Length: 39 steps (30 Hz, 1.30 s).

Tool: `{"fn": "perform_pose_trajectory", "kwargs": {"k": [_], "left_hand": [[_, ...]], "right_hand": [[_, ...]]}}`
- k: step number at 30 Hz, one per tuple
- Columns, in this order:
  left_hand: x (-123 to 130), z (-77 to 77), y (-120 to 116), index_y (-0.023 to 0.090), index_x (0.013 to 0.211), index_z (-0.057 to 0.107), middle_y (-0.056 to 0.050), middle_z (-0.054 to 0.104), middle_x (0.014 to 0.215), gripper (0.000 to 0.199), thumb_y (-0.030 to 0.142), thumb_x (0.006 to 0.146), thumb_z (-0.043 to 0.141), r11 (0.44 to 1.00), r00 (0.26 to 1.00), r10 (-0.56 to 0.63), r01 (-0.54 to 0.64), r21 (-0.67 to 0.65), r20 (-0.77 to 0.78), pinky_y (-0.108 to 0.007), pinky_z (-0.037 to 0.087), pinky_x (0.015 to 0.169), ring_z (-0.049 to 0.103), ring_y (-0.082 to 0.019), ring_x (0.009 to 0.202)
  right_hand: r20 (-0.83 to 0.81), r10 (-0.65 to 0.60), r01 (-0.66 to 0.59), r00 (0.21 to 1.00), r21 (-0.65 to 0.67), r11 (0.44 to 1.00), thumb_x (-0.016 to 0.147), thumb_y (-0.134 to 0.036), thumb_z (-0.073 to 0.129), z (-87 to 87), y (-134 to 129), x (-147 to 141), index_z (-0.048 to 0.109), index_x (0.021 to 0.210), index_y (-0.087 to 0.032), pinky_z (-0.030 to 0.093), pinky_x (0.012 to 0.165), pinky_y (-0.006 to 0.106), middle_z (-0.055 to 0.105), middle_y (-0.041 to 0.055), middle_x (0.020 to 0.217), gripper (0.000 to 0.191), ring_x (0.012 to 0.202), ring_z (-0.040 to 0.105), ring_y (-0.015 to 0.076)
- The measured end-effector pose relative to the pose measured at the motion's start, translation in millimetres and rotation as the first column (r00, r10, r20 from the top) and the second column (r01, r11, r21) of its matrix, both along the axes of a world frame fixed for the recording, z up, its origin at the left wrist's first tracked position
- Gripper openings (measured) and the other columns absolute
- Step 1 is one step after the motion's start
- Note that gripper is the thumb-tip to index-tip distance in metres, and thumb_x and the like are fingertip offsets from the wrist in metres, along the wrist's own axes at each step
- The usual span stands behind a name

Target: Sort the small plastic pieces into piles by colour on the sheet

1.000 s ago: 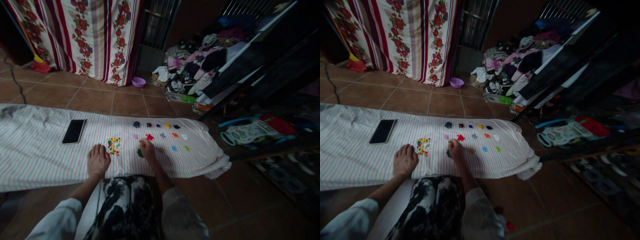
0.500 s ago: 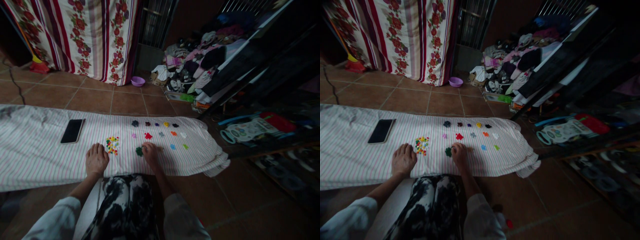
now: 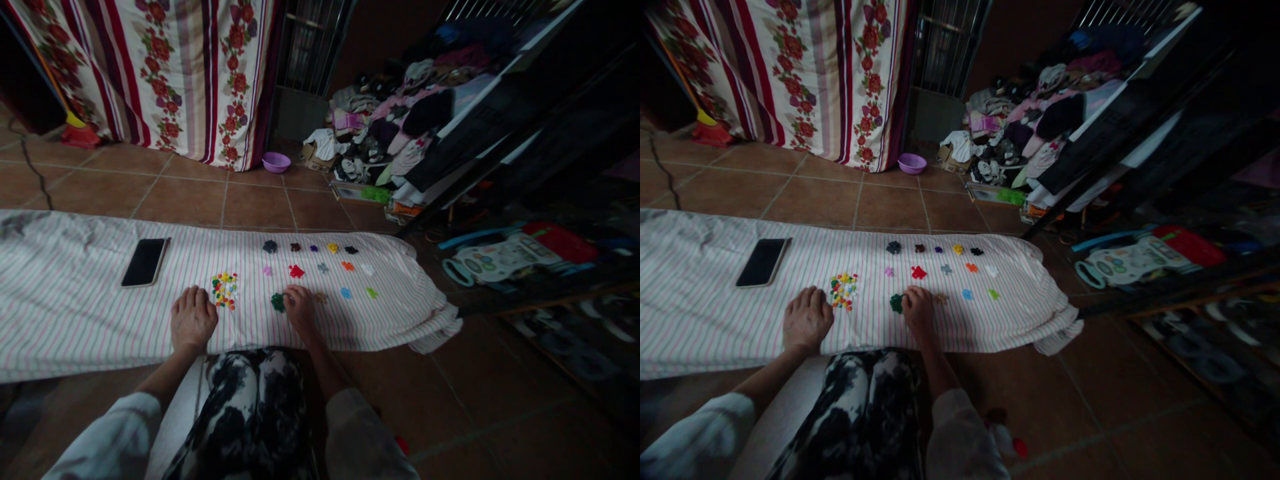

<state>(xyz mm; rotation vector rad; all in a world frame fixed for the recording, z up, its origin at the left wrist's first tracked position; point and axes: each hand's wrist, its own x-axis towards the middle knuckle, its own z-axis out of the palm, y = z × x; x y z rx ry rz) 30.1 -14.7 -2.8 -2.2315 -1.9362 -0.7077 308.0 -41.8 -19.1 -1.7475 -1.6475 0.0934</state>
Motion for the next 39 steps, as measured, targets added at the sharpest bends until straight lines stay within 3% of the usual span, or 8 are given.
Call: {"fn": "perform_pose_trajectory", "kwargs": {"k": [9, 13, 17, 24, 33, 39], "left_hand": [[0.8, 2.4, 0.1, 0.012, 0.114, 0.057, -0.018, 0.058, 0.127, 0.034, 0.026, 0.090, 0.038, 1.000, 1.000, 0.008, -0.008, -0.019, -0.017, -0.046, 0.035, 0.103, 0.048, -0.031, 0.126], [1.0, 3.5, 0.4, 0.011, 0.114, 0.058, -0.018, 0.059, 0.127, 0.034, 0.026, 0.091, 0.038, 1.000, 0.999, 0.018, -0.019, -0.024, -0.031, -0.046, 0.037, 0.102, 0.049, -0.032, 0.125], [0.3, 2.5, 1.0, 0.011, 0.114, 0.059, -0.019, 0.059, 0.127, 0.034, 0.026, 0.090, 0.040, 1.000, 1.000, 0.015, -0.015, -0.014, -0.024, -0.047, 0.037, 0.102, 0.049, -0.032, 0.124], [0.1, 0.4, 1.5, 0.012, 0.112, 0.059, -0.018, 0.060, 0.126, 0.032, 0.026, 0.090, 0.040, 1.000, 0.999, 0.011, -0.011, 0.009, -0.035, -0.046, 0.037, 0.101, 0.050, -0.031, 0.123], [1.4, 2.8, 0.9, 0.011, 0.113, 0.058, -0.018, 0.060, 0.126, 0.033, 0.026, 0.090, 0.040, 1.000, 0.999, 0.013, -0.013, 0.002, -0.038, -0.046, 0.037, 0.101, 0.050, -0.031, 0.123], [1.2, 3.4, 0.6, 0.012, 0.110, 0.059, -0.017, 0.061, 0.124, 0.031, 0.025, 0.090, 0.039, 1.000, 0.999, 0.012, -0.012, 0.015, -0.040, -0.046, 0.038, 0.100, 0.050, -0.031, 0.123]], "right_hand": [[-0.033, 0.006, -0.004, 0.999, 0.045, 0.999, 0.092, -0.026, 0.048, -0.9, -2.8, -2.0, 0.072, 0.096, -0.017, 0.046, 0.097, 0.038, 0.071, 0.0097, 0.102, 0.026, 0.102, 0.061, 0.0211], [-0.002, 0.081, -0.081, 0.997, 0.031, 0.996, 0.090, -0.038, 0.057, 0.1, -7.0, -6.4, 0.067, 0.114, -0.015, 0.045, 0.098, 0.041, 0.069, 0.0113, 0.110, 0.035, 0.108, 0.058, 0.0246], [0.032, 0.189, -0.189, 0.982, -0.001, 0.982, 0.086, -0.037, 0.063, -0.1, -8.8, -10.3, 0.065, 0.120, -0.020, 0.045, 0.101, 0.043, 0.067, 0.0097, 0.116, 0.037, 0.114, 0.055, 0.0255], [0.079, 0.300, -0.300, 0.951, -0.013, 0.954, 0.087, -0.021, 0.060, -1.5, -2.0, -13.8, 0.068, 0.111, -0.021, 0.045, 0.099, 0.040, 0.067, 0.0075, 0.112, 0.026, 0.110, 0.054, 0.0227], [0.070, 0.229, -0.230, 0.971, 0.010, 0.973, 0.079, -0.014, 0.058, -5.3, 3.3, -27.6, 0.064, 0.094, -0.019, 0.044, 0.094, 0.038, 0.063, 0.0073, 0.098, 0.017, 0.100, 0.055, 0.0224], [0.072, 0.245, -0.246, 0.967, 0.007, 0.969, 0.086, -0.016, 0.053, -6.2, 5.0, -29.9, 0.062, 0.088, -0.020, 0.044, 0.089, 0.035, 0.061, 0.0060, 0.094, 0.010, 0.096, 0.054, 0.0204]]}}
